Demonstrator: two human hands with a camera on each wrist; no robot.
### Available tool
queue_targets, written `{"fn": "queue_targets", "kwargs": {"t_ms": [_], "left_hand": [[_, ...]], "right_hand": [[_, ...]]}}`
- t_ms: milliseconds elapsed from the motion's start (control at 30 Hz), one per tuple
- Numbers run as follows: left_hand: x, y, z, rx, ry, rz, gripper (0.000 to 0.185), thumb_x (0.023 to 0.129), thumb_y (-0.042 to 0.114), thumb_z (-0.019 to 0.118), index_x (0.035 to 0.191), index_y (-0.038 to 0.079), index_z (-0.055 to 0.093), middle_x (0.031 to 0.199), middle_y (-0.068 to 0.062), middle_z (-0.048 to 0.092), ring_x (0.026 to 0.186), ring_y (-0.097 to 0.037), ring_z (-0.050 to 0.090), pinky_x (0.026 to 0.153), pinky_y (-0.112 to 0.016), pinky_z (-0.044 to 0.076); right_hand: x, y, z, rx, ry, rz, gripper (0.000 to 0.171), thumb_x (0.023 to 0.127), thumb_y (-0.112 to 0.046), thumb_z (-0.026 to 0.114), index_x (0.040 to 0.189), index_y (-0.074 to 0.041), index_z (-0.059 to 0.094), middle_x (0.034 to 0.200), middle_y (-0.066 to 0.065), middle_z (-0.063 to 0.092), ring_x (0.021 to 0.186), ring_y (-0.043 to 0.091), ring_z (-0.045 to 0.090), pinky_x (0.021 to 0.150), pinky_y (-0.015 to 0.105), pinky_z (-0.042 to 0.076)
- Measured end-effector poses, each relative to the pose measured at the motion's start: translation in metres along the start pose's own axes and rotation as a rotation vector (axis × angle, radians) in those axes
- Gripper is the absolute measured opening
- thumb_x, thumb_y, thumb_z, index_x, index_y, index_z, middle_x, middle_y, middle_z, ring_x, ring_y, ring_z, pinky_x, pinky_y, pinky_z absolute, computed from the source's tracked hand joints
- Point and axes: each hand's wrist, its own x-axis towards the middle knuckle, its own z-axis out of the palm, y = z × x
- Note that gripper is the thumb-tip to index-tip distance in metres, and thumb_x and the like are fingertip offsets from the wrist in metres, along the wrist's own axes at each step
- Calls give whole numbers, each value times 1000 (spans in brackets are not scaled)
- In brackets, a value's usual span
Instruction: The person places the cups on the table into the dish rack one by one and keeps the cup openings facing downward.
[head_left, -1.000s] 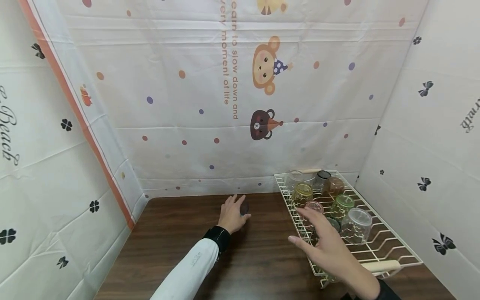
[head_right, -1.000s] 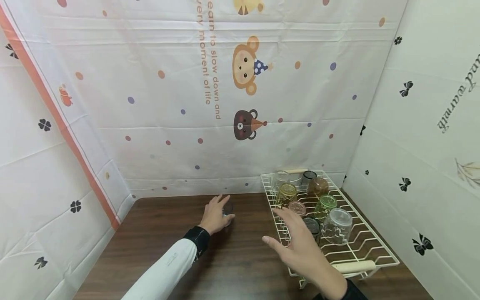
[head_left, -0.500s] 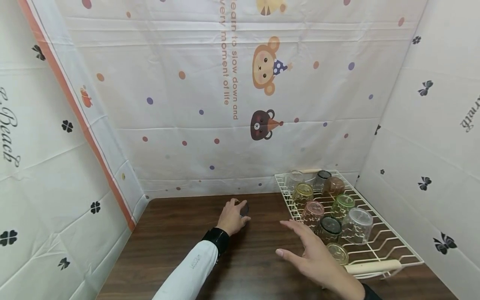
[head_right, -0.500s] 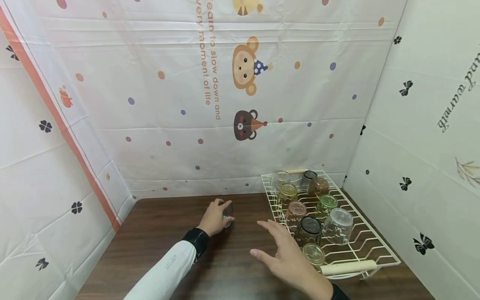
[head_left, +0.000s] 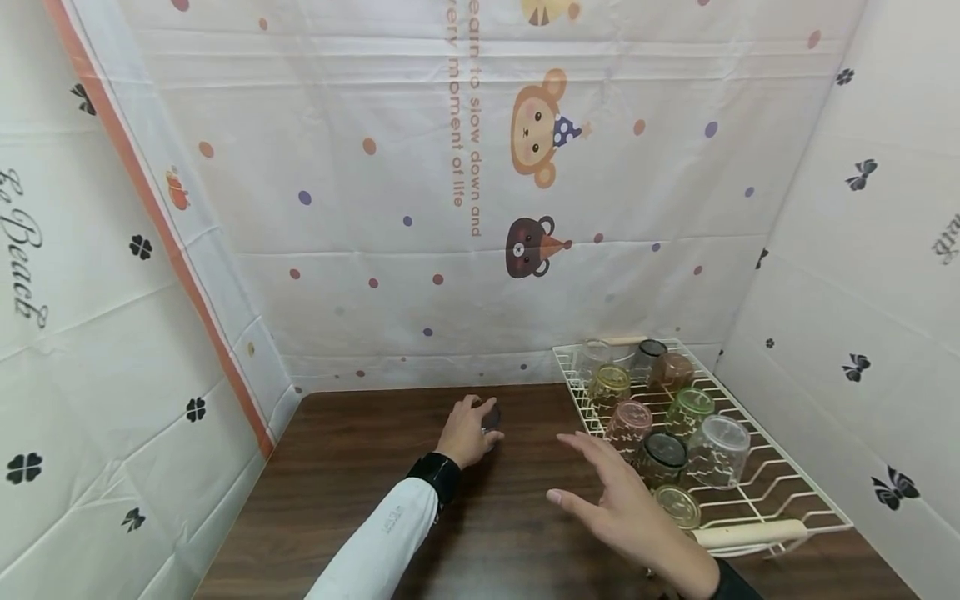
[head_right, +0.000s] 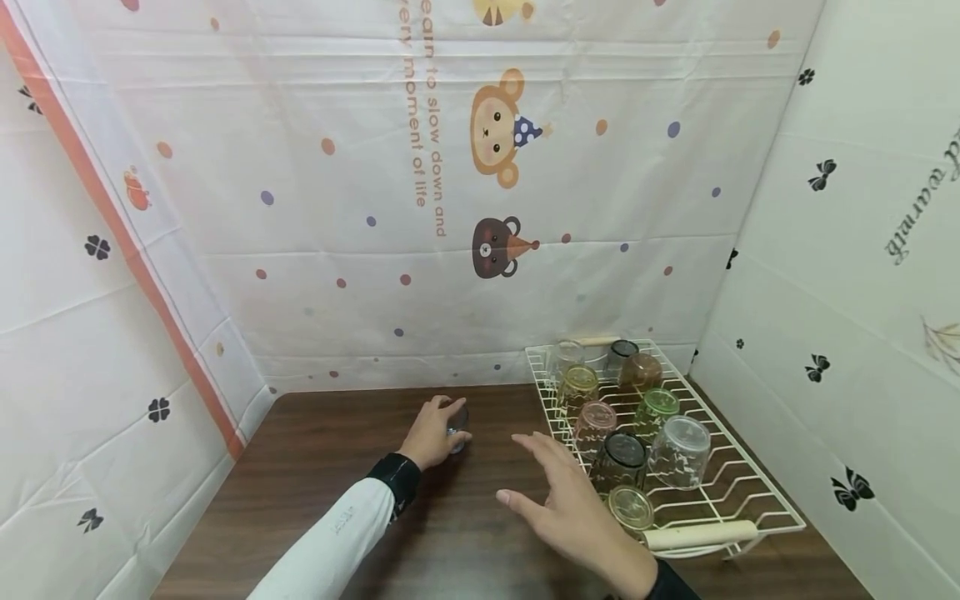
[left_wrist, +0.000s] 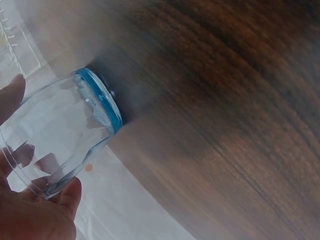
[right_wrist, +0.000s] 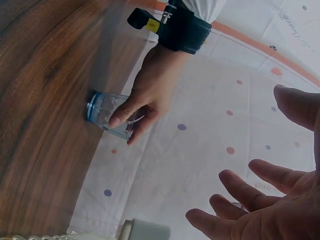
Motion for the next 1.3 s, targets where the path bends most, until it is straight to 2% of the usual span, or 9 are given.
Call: {"fn": "queue_targets", "kwargs": {"t_ms": [133,267,500,733,867,967,1033,1167,1300], "left_hand": [[2,2,-1,-11,1,5,67,96,34,81,156,15,56,155,-22,53,143,-42,52,116,-54,49],[3,2,0,-36,6,-18,68,97,34,81,157,17,55,157,-21,51,144,-41,51,118,-54,48],[-3,4,-6,-187,25,-140,69,99,36,78,159,16,52,157,-22,49,147,-41,50,117,-55,49],[-11,8,-14,-375,124,-175,65,104,46,68,155,10,51,142,-24,57,130,-40,61,110,-57,52],[-18,15,-21,-503,133,-215,65,107,55,59,151,9,49,134,-18,62,121,-31,65,101,-50,55],[-27,21,-23,-710,72,-246,68,108,61,53,149,8,45,131,-18,64,116,-27,70,94,-44,61],[-33,24,-24,-922,3,-247,69,110,61,47,147,3,41,134,-23,63,117,-31,72,94,-43,64],[-45,26,-25,-1377,-166,-254,75,112,61,37,155,0,35,156,-31,50,137,-39,64,107,-44,59],[-58,28,-28,-1715,-254,-298,79,112,62,35,165,5,29,167,-23,41,148,-32,55,115,-41,53]], "right_hand": [[1,1,1,0,1,11,67,89,-40,87,147,-20,61,150,14,62,138,42,60,108,68,50],[2,2,2,3,-1,20,67,89,-39,87,148,-19,61,149,12,62,138,40,61,107,67,50],[4,2,1,15,3,25,68,89,-38,87,148,-19,60,153,17,60,141,45,58,109,70,47],[8,1,-1,-10,21,-1,69,88,-36,89,148,-20,60,150,15,62,138,42,61,108,69,49],[10,-1,-2,-12,22,-7,69,88,-36,88,149,-19,59,149,15,63,137,40,61,108,66,50],[13,-3,-1,6,0,13,70,90,-38,87,150,-18,58,152,17,60,140,42,59,110,68,48],[15,-4,0,15,-13,24,71,90,-39,86,151,-18,57,154,19,58,142,44,56,111,70,46],[19,-5,2,24,-14,33,71,90,-38,86,151,-17,57,157,21,56,147,48,51,114,73,43],[21,-5,3,28,-19,42,71,90,-37,87,151,-17,57,157,21,56,149,49,49,114,74,42]]}}
